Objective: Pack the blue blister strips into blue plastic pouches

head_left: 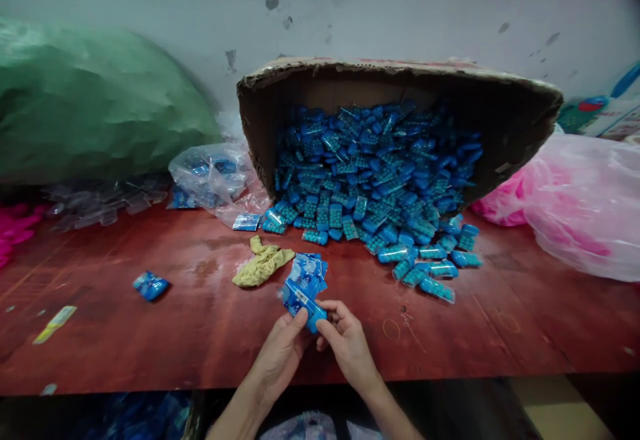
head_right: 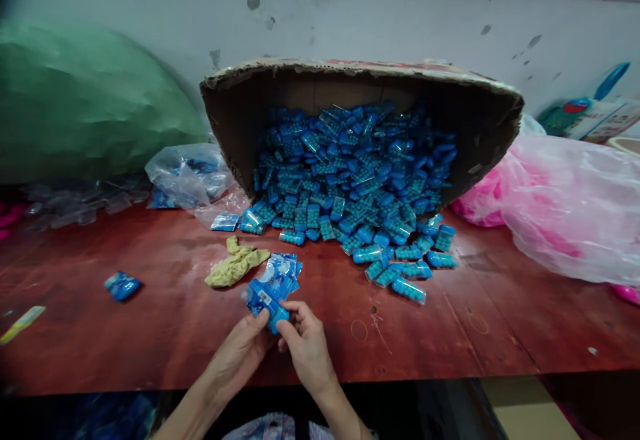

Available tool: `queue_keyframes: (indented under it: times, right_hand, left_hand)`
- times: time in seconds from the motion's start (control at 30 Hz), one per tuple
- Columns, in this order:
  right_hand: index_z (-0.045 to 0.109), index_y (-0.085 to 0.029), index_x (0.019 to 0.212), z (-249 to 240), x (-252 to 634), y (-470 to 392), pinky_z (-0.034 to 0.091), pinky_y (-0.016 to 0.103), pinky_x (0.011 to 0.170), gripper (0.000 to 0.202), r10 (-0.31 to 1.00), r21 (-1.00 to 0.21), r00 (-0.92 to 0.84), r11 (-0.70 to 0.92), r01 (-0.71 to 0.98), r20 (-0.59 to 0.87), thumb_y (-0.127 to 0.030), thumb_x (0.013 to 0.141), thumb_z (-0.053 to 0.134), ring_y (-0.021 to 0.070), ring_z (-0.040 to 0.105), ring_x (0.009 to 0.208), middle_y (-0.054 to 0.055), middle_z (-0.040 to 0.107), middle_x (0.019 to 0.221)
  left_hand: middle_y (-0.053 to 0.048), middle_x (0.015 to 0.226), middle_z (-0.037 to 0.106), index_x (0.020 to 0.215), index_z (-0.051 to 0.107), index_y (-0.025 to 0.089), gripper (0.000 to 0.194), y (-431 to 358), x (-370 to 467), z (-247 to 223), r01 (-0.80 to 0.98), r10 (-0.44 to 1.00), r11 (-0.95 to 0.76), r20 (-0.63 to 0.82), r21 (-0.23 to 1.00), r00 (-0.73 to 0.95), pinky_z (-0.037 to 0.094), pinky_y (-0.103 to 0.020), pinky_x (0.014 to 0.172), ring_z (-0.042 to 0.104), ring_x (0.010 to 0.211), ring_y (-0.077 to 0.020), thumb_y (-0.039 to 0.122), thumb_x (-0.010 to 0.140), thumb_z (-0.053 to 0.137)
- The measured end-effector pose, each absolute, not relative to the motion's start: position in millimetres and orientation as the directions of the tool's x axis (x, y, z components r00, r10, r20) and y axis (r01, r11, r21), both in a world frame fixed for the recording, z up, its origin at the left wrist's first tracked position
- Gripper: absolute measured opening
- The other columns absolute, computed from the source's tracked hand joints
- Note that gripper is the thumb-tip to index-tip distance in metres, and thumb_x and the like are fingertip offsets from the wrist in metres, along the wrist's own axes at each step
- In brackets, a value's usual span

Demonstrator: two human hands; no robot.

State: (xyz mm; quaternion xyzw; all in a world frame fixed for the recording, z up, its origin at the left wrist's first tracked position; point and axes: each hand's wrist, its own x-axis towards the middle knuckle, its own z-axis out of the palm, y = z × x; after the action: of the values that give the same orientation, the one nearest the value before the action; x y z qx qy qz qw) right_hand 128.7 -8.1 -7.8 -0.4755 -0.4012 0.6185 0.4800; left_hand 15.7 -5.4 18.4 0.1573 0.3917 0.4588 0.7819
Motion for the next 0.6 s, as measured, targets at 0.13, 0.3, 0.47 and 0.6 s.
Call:
queue_keyframes:
  times: [0.13, 0.3, 0.47, 0.6]
  right_hand:
    - [0.057, -0.019, 0.096, -1.6, 135.2, -5.1, 0.048, 0.023, 0.056, 0.026, 0.989, -0.982, -0.081, -0.132, -0.132, -0.122, -0.03, 0.074, 0.059, 0.0122, 0.057, 0.062, 0.0, 0.062, 0.077]
    - [0.06, -0.021, 0.095, 9.0, 144.7, -3.6, 0.047, 0.026, 0.069, 0.019, 0.991, -0.995, -0.132, 0.032, 0.093, 0.02, -0.024, 0.076, 0.059, 0.0146, 0.058, 0.072, 0.001, 0.064, 0.083]
    - [0.059, -0.025, 0.105, 16.8, 151.4, 0.1, 0.044, 0.028, 0.079, 0.036, 0.966, -0.966, -0.216, 0.184, 0.182, 0.143, -0.03, 0.07, 0.068, 0.017, 0.055, 0.084, 0.002, 0.059, 0.091]
    - [0.047, -0.03, 0.122, 23.1, 153.6, 4.2, 0.035, 0.033, 0.094, 0.062, 0.925, -0.973, -0.342, 0.211, 0.095, 0.168, -0.039, 0.065, 0.07, 0.0208, 0.046, 0.108, 0.005, 0.047, 0.115]
  left_hand:
    - [-0.008, 0.085, 0.066, 0.091, 0.065, 0.014, 0.023, -6.1, 20.4, 18.6, -0.605, 0.833, 0.548, -0.442, 0.577, 0.333, 0.043, -0.028, 0.072, 0.058, 0.075, -0.0152, 0.028, 0.074, 0.059]
    - [-0.005, 0.08, 0.067, 0.084, 0.065, 0.014, 0.02, 2.7, 13.5, 18.4, -0.595, 0.866, 0.468, -0.475, 0.654, 0.159, 0.043, -0.026, 0.073, 0.059, 0.072, -0.0138, 0.026, 0.069, 0.065]
    - [-0.006, 0.083, 0.069, 0.086, 0.066, 0.015, 0.017, 4.2, -0.9, 16.9, -0.586, 0.812, 0.574, -0.489, 0.572, 0.319, 0.046, -0.024, 0.067, 0.062, 0.073, -0.0143, 0.022, 0.071, 0.063]
    - [-0.008, 0.086, 0.069, 0.091, 0.065, 0.015, 0.024, 1.0, -5.9, 13.0, -0.598, 0.758, 0.649, -0.473, 0.471, 0.45, 0.048, -0.026, 0.069, 0.064, 0.078, -0.0182, 0.022, 0.068, 0.065]
